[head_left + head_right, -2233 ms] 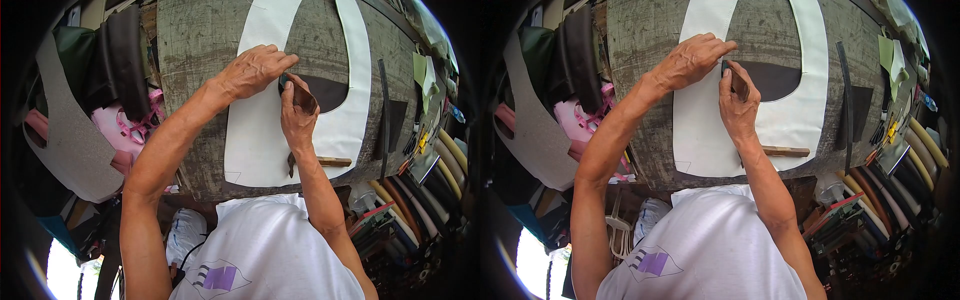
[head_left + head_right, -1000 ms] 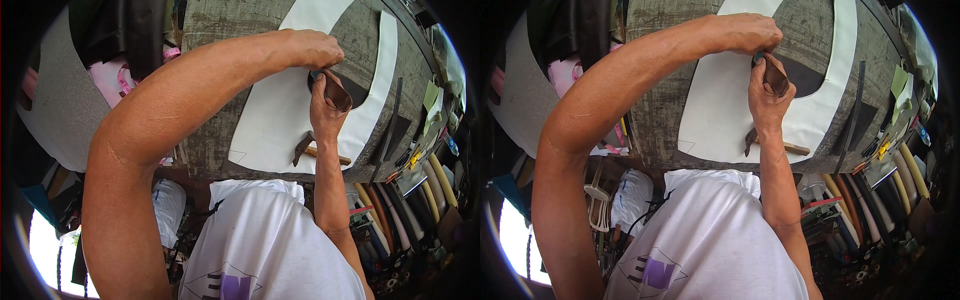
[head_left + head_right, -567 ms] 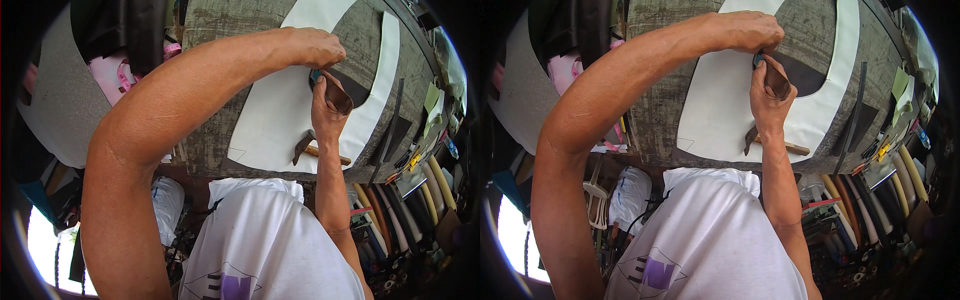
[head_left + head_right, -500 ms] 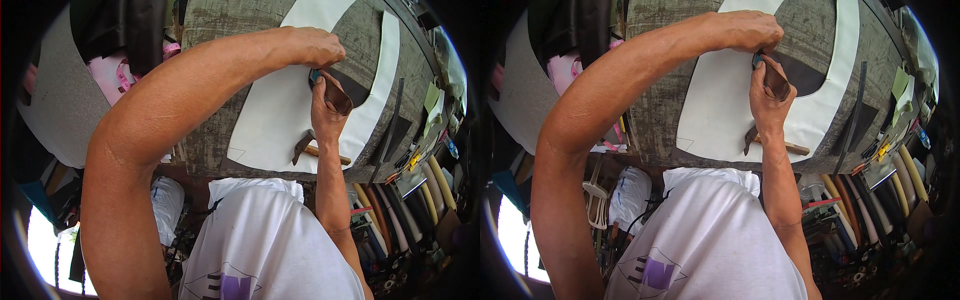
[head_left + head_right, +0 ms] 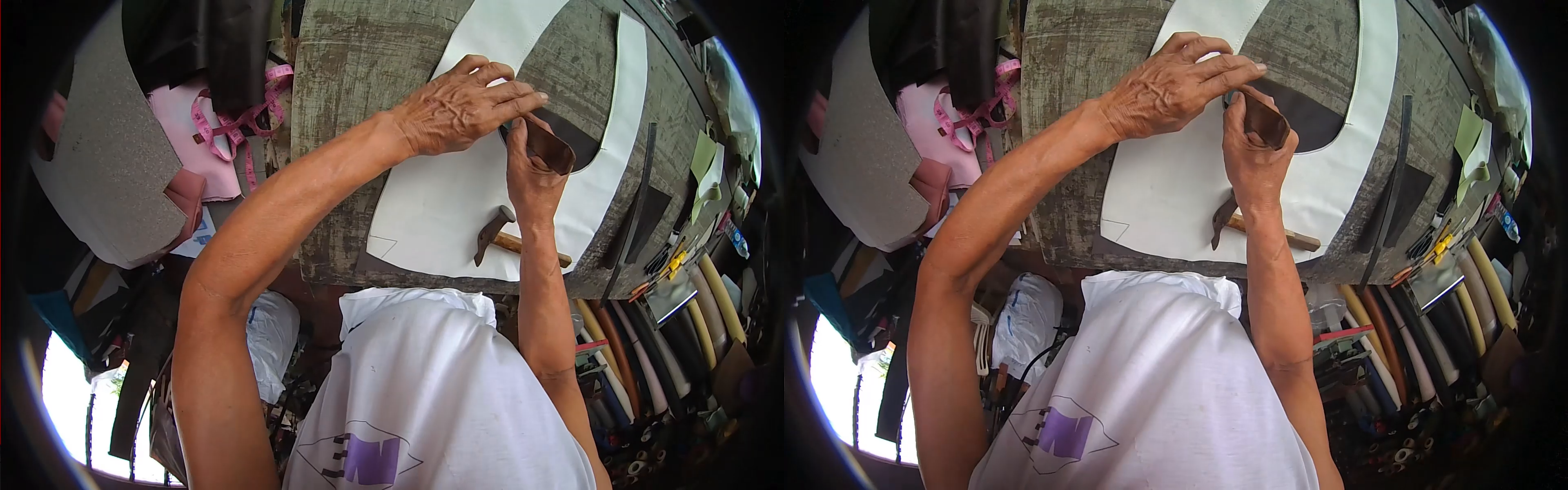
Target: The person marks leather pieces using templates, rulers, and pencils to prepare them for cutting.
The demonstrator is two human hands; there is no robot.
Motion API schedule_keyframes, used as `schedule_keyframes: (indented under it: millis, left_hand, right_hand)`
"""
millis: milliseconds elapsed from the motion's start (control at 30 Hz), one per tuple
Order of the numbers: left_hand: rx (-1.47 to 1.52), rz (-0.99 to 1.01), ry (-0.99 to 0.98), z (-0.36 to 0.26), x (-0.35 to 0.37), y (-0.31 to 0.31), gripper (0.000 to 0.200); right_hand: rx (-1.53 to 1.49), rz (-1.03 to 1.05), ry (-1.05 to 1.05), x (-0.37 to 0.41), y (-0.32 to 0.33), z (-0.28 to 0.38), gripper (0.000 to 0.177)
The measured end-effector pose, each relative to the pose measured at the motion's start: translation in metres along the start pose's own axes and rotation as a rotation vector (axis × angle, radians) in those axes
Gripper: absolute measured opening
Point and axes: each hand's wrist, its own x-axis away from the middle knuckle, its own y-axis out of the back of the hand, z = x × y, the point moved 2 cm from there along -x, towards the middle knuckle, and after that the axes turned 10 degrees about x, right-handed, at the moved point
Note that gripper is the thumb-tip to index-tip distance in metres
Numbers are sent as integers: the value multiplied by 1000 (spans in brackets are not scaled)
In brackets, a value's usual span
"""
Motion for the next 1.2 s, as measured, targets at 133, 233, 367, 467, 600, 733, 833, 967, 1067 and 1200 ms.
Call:
schedule_keyframes:
  millis: [133, 233, 367, 467, 600, 733, 833, 967, 1067, 1200]
  left_hand:
    - [23, 75, 93, 0, 20, -15, 79]
    - [13, 80, 142, 0, 24, -17, 82]
    - [-152, 114, 119, 0, 26, -22, 82]
    - [-173, 116, 141, 1, 26, -22, 81]
    - [-190, 111, 139, -1, 28, -27, 75]
    - [-186, 98, 124, -1, 28, -27, 70]
    - [-193, 106, 120, -3, 29, -27, 69]
    - [-215, 94, 123, -3, 29, -28, 70]
    - [-218, 90, 110, -2, 29, -29, 71]
    - [-230, 86, 111, -2, 28, -29, 71]
  right_hand:
    - [-6, 16, -7, 0, 1, 5, 20]
    - [57, 25, -32, 1, 2, 6, 21]
    - [16, 48, 19, 2, 3, 3, 21]
    - [28, 52, 54, -1, 2, -1, 21]
    - [106, 66, 72, 2, 6, 2, 21]
    - [97, 84, 34, 4, 7, 3, 21]
    - [108, 100, 20, 3, 8, 1, 21]
    - [105, 122, 49, 3, 10, -6, 21]
    - [100, 157, 15, 4, 13, -3, 21]
    - [56, 191, 41, 2, 15, -6, 20]
